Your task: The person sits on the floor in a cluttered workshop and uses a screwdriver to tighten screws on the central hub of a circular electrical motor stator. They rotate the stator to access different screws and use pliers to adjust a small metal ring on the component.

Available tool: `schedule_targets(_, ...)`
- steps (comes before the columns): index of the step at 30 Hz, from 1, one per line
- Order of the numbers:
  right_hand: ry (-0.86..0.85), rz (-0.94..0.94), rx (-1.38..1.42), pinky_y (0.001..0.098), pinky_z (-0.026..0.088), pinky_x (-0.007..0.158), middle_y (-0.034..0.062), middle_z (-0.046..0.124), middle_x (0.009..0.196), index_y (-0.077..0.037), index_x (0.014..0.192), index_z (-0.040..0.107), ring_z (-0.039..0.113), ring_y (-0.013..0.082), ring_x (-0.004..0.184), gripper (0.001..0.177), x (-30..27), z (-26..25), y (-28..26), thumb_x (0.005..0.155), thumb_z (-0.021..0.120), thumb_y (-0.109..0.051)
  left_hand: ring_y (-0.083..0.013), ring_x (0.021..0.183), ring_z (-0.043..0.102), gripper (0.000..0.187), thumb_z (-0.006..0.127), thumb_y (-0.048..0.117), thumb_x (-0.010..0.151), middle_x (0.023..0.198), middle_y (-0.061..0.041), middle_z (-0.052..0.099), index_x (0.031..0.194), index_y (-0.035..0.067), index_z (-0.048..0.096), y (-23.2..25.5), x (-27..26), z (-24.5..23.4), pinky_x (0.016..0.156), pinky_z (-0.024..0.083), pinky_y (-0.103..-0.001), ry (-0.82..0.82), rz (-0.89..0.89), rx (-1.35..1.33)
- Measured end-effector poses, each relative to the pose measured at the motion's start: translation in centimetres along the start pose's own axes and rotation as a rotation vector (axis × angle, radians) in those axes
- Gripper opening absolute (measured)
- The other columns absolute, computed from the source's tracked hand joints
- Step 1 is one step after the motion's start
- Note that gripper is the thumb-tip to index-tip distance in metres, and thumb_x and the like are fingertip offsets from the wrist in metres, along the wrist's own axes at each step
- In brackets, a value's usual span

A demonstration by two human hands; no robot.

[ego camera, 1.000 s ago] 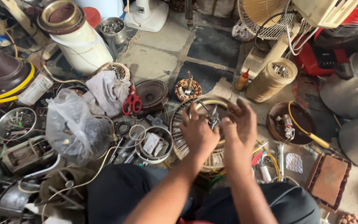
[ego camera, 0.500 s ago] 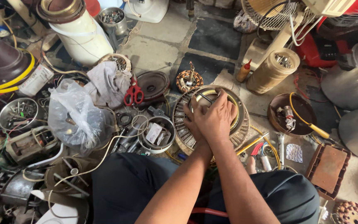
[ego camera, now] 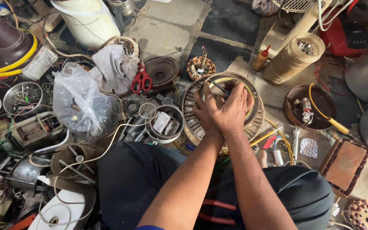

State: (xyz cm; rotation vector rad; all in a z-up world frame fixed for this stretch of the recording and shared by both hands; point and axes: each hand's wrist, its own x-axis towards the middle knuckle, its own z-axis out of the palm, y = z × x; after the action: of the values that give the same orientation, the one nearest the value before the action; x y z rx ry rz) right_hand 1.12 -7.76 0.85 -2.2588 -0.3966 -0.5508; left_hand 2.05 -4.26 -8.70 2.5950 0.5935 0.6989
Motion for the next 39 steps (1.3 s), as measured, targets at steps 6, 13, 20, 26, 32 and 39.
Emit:
schedule_targets(6, -0.022, -0.078, 0.005, 0.0506, 0.032, 0.103, 0.0142, 0.068, 0.104, -0.002, 0.111, 0.055, 0.062, 0.0339, 0.106, 0.055, 0.3, -0.1, 1.5, 0.085, 0.073, -0.047, -0.0374, 0.153, 0.018, 0.041, 0.060, 0.031, 0.096, 0.166, -0.008, 0.023, 0.135, 0.019, 0.063, 0.3, 0.9, -1.3, 0.104, 0.038, -0.055, -0.180, -0.035, 0.069)
schedule_targets(13, -0.013, -0.180, 0.007, 0.0493, 0.034, 0.102, 0.0144, 0.066, 0.098, -0.002, 0.109, 0.056, 0.063, 0.0351, 0.099, 0.050, 1.1, 0.1, 3.3, 0.083, 0.072, -0.042, -0.0436, 0.147, 0.018, 0.058, 0.070, 0.030, 0.083, 0.163, -0.008, 0.026, 0.139, 0.018, 0.061, 0.7, 2.1, -5.2, 0.100, 0.035, -0.062, -0.226, 0.009, -0.051)
schedule_targets(20, 0.025, -0.149, 0.072, 0.0453, 0.037, 0.094, 0.0072, 0.064, 0.078, -0.007, 0.089, 0.056, 0.063, 0.0312, 0.079, 0.032, 1.8, 0.4, 2.7, 0.086, 0.071, -0.036, -0.0438, 0.149, 0.024, 0.064, 0.073, 0.035, 0.080, 0.161, -0.011, 0.032, 0.137, 0.011, 0.058, 0.0, 2.5, -4.9, 0.105, 0.035, -0.063, -0.220, 0.085, -0.056)
schedule_targets(26, -0.046, -0.177, 0.105, 0.0426, 0.038, 0.093, 0.0051, 0.061, 0.070, -0.009, 0.082, 0.057, 0.058, 0.0295, 0.068, 0.029, 2.8, 0.3, 3.2, 0.086, 0.071, -0.035, -0.0450, 0.148, 0.026, 0.062, 0.073, 0.042, 0.080, 0.161, -0.012, 0.035, 0.138, 0.024, 0.060, -1.4, 3.3, -4.6, 0.105, 0.033, -0.067, -0.184, 0.259, -0.101)
schedule_targets(32, -0.185, -0.247, 0.193, 0.0414, 0.035, 0.095, 0.0037, 0.061, 0.068, -0.010, 0.077, 0.057, 0.056, 0.0270, 0.066, 0.029, 3.4, 0.0, 3.9, 0.083, 0.070, -0.036, -0.0431, 0.149, 0.025, 0.062, 0.072, 0.043, 0.079, 0.162, -0.010, 0.034, 0.137, 0.027, 0.058, -2.8, 5.4, -5.8, 0.109, 0.032, -0.067, -0.383, 0.369, -0.102)
schedule_targets(39, -0.386, -0.348, 0.327, 0.0381, 0.036, 0.095, 0.0066, 0.056, 0.073, -0.010, 0.078, 0.057, 0.051, 0.0266, 0.079, 0.033, 5.1, -0.6, 6.1, 0.081, 0.069, -0.040, -0.0397, 0.148, 0.029, 0.093, 0.084, 0.032, 0.066, 0.156, -0.006, 0.040, 0.148, 0.019, 0.042, -4.4, 8.0, -6.2, 0.115, 0.033, -0.058, -0.499, 0.563, -0.309)
